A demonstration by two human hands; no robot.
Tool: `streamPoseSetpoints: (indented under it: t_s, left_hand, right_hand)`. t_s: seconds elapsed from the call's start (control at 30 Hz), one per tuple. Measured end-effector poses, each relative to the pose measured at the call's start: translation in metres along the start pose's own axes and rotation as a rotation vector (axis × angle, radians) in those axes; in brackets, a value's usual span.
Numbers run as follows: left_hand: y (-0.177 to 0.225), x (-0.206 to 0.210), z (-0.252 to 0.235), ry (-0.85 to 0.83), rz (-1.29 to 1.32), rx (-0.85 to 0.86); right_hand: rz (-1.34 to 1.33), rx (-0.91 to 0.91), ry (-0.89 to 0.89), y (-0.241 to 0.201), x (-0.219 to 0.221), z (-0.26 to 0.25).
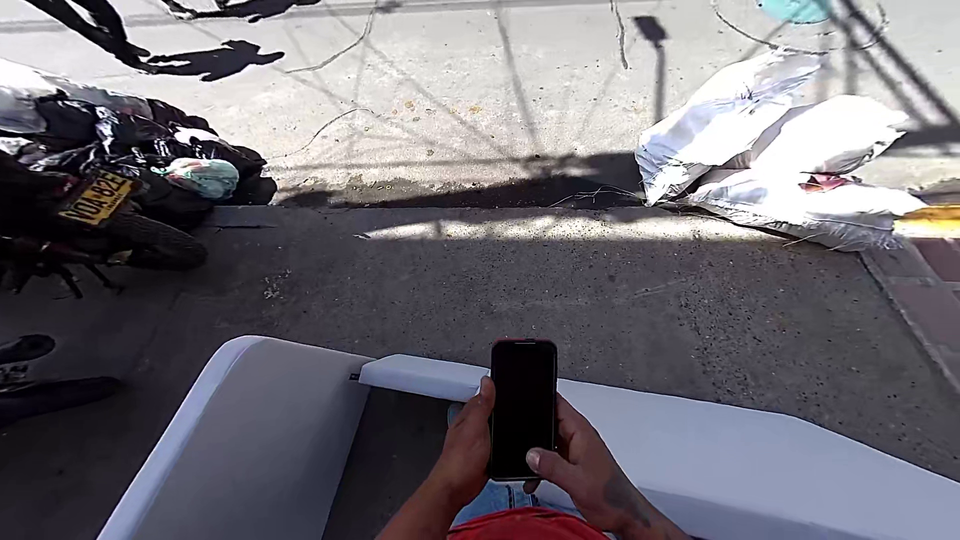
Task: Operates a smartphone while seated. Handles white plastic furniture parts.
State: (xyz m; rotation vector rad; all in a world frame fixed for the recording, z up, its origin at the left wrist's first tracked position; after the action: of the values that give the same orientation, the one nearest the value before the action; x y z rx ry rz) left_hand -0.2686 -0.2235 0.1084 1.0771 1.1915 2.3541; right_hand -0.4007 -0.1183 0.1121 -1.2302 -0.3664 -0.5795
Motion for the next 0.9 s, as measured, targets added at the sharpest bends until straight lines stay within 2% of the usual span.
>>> streamPoseSetpoints:
  t_s: [0.2, 0.57, 0.67, 0.9]
  left_hand:
    - [0.001, 0.009, -0.004, -0.014, 0.011, 0.005]
    - [0.002, 0.007, 0.003, 0.016, 0.026, 0.008]
    - [0.002, 0.006, 0.005, 0.015, 0.02, 0.024]
    - [-0.003, 0.005, 0.011, 0.011, -0.002, 0.043]
  right_hand:
    - [-0.005, -0.034, 0.03, -0.005, -0.007, 0.002]
    - [0.024, -0.051, -0.04, -0.005, -0.006, -0.001]
    - [0.026, -0.044, -0.001, -0.003, -0.003, -0.002]
    - [-0.105, -0.082, 0.037, 0.004, -0.002, -0.004]
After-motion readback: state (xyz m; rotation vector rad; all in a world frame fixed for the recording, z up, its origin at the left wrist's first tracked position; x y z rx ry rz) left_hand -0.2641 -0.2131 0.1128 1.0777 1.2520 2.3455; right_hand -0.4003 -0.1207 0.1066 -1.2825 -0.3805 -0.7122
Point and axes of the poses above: each hand's wrist, its own z-axis away from the middle knuckle, its own x-axis out of the palm, y = z × x, the point moved 3 cm from there along -z, towards the middle knuckle, and after that the axes turned 9 degrees about -z, right-handed, at the moved point
